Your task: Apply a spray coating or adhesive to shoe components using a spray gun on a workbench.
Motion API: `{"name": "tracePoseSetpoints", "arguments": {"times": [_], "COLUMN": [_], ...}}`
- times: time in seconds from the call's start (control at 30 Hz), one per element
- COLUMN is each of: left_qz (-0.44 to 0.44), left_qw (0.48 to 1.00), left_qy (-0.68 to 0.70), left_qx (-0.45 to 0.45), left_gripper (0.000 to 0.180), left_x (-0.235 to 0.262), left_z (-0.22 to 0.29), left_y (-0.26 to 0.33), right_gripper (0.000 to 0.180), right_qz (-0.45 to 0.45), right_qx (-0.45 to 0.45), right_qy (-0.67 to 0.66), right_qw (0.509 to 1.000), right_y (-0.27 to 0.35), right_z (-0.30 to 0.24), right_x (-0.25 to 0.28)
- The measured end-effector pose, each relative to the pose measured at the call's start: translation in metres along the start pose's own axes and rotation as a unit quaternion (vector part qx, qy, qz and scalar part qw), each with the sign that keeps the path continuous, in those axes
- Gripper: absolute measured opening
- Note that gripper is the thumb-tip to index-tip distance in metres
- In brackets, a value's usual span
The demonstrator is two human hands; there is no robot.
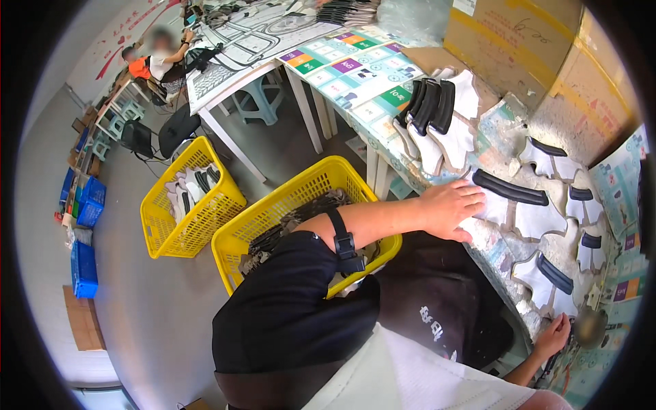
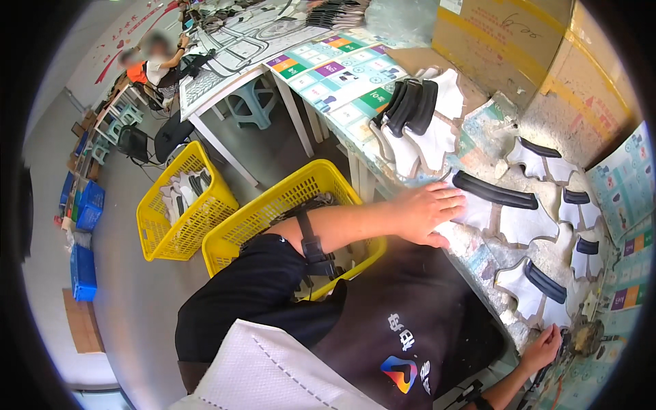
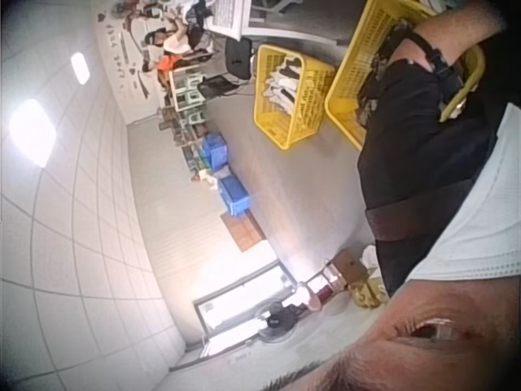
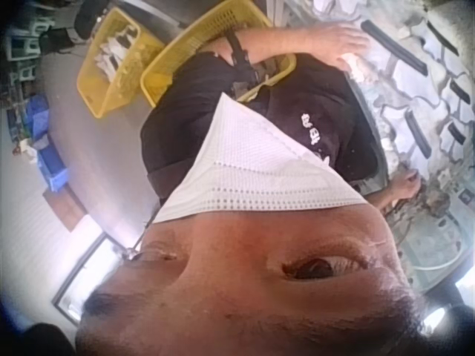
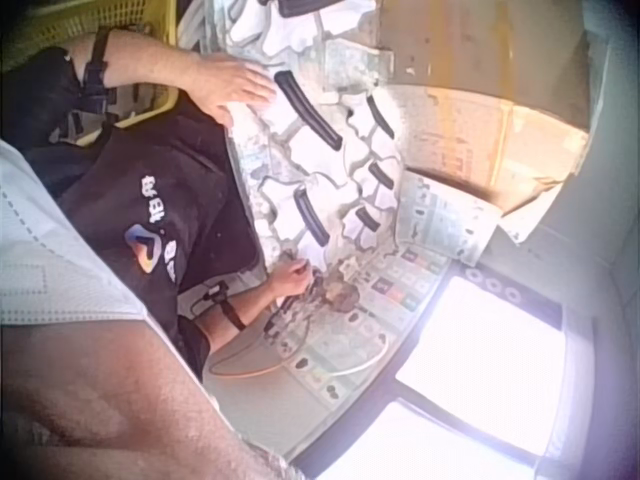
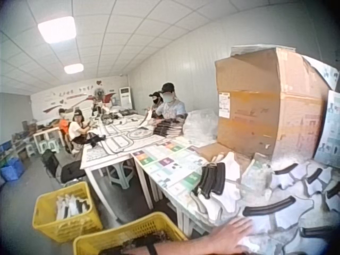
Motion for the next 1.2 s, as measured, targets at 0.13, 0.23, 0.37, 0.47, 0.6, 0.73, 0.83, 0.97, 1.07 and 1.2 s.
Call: {"name": "tracePoseSetpoints", "arguments": {"times": [0.13, 0.23, 0.37, 0.47, 0.6, 0.73, 0.83, 0.97, 1.07, 1.2], "left_qz": [0.023, 0.029, 0.034, 0.032, 0.034, 0.043, 0.044, 0.022, -0.053, 0.026], "left_qw": [1.000, 1.000, 0.999, 0.999, 0.999, 0.999, 0.998, 0.995, 0.997, 0.998], "left_qy": [-0.008, -0.004, 0.002, 0.007, -0.002, 0.001, 0.039, 0.093, 0.032, 0.007], "left_qx": [0.002, 0.003, 0.006, 0.007, 0.009, 0.010, 0.010, -0.003, -0.050, -0.056], "left_gripper": [0.078, 0.076, 0.075, 0.075, 0.076, 0.076, 0.067, 0.037, 0.013, 0.011], "left_x": [0.001, 0.001, 0.004, 0.003, 0.002, 0.006, 0.007, 0.001, -0.007, 0.008], "left_z": [0.001, 0.001, 0.002, 0.001, 0.000, 0.000, -0.003, -0.014, -0.017, -0.018], "left_y": [0.001, 0.001, 0.001, 0.000, 0.000, 0.002, 0.002, -0.010, -0.026, -0.037], "right_gripper": [0.032, 0.032, 0.031, 0.032, 0.032, 0.031, 0.031, 0.030, 0.024, 0.020], "right_qz": [0.000, -0.009, -0.002, 0.004, 0.000, 0.002, 0.005, 0.008, 0.041, 0.030], "right_qx": [-0.005, -0.022, -0.020, -0.012, -0.007, 0.004, 0.003, -0.014, 0.040, 0.032], "right_qy": [-0.002, -0.002, -0.008, -0.011, 0.004, 0.011, -0.001, 0.006, 0.039, 0.001], "right_qw": [1.000, 1.000, 1.000, 1.000, 1.000, 1.000, 1.000, 1.000, 0.998, 0.999], "right_y": [-0.001, -0.001, -0.001, 0.000, -0.002, -0.002, -0.001, 0.004, 0.009, -0.001], "right_z": [0.002, 0.000, 0.002, 0.001, -0.002, -0.005, -0.004, 0.008, 0.003, -0.016], "right_x": [-0.001, -0.002, -0.002, -0.002, -0.001, -0.001, -0.001, 0.001, 0.003, 0.002]}}
Point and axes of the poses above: each hand's wrist, its own y-axis away from the middle knuckle, its own x-axis out of the back of the hand, z = x × y, the point moved 7 cm from there along -y, towards the middle knuckle, and after that the axes turned 2 degrees about -y, right-handed, at the moved point
